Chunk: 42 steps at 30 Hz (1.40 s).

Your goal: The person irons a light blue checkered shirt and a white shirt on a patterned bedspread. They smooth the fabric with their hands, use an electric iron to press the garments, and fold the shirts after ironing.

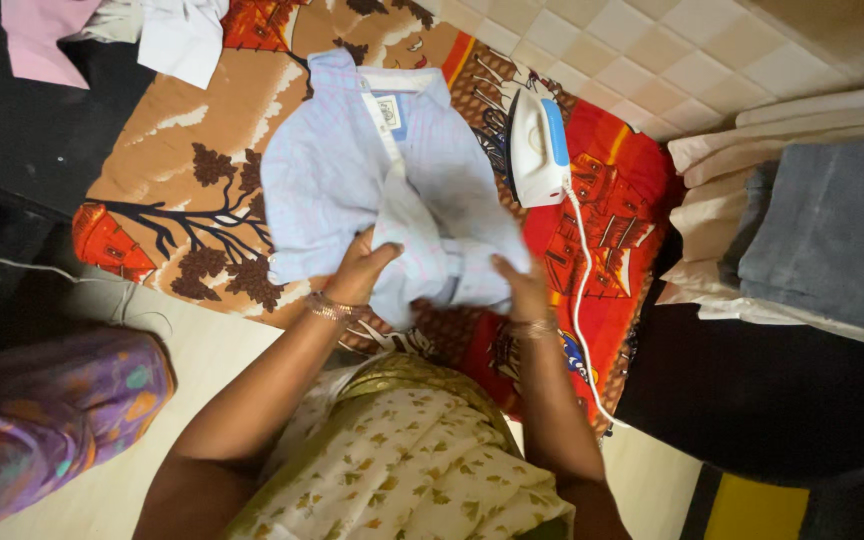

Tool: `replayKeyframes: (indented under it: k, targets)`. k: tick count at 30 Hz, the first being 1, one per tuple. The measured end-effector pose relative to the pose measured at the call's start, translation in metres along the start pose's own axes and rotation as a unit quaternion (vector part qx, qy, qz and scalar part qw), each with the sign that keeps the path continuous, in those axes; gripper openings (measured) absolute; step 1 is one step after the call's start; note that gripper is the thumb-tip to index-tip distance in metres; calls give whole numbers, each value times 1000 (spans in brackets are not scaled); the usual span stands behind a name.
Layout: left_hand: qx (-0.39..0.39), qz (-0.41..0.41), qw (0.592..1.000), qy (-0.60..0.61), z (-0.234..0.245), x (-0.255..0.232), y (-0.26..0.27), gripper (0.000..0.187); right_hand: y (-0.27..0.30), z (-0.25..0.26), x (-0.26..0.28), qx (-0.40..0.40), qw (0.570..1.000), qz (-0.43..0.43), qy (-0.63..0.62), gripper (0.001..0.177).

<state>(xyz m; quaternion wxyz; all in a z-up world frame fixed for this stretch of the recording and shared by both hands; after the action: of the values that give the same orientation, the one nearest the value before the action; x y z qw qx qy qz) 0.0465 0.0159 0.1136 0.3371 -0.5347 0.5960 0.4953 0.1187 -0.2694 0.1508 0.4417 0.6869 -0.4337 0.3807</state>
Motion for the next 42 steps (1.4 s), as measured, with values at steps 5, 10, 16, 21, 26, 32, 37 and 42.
replayKeyframes:
  k: [5,10,16,21,26,32,37,42]
  targets:
    - [57,-127,926,-351,-27,-8,41,59,40,43,48,127,976,-87,150,37]
    - [301,130,627,-707,-30,13,65,45,56,65,-4,339,699,24,630,51]
    - [-41,-80,792,-604,19,12,23,40,5,93,-39,106,877,7,468,27]
    - [-311,60,664,-678,80,7,-16,103,-80,75,-94,-160,861,190,444,70]
    - [-278,42,703,-653,119,56,-45,83,-118,46,-109,-235,971,-10,48,83]
    - [-251,48,960,-119,157,17,-65,47,-97,51,-42,-174,963,49,-202,43]
    - [-124,20,992,-5,230,-34,-15,50,-48,111,-4,-103,987,123,-29,27]
    - [-355,120,722,-581,300,10,-13,32,-18,136,-32,-121,895,-70,424,29]
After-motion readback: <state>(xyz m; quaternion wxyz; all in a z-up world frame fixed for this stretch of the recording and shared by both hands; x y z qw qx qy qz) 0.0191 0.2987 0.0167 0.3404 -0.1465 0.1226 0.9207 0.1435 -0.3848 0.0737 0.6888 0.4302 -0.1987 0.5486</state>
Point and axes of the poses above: each hand's wrist, its own y-axis away from the middle knuckle, its own z-axis out of the back of the hand, x = y × z, the point moved 1 cm from there along -y, towards the middle knuckle, and after that the axes turned 12 degrees about -y, right-handed, at the moved point
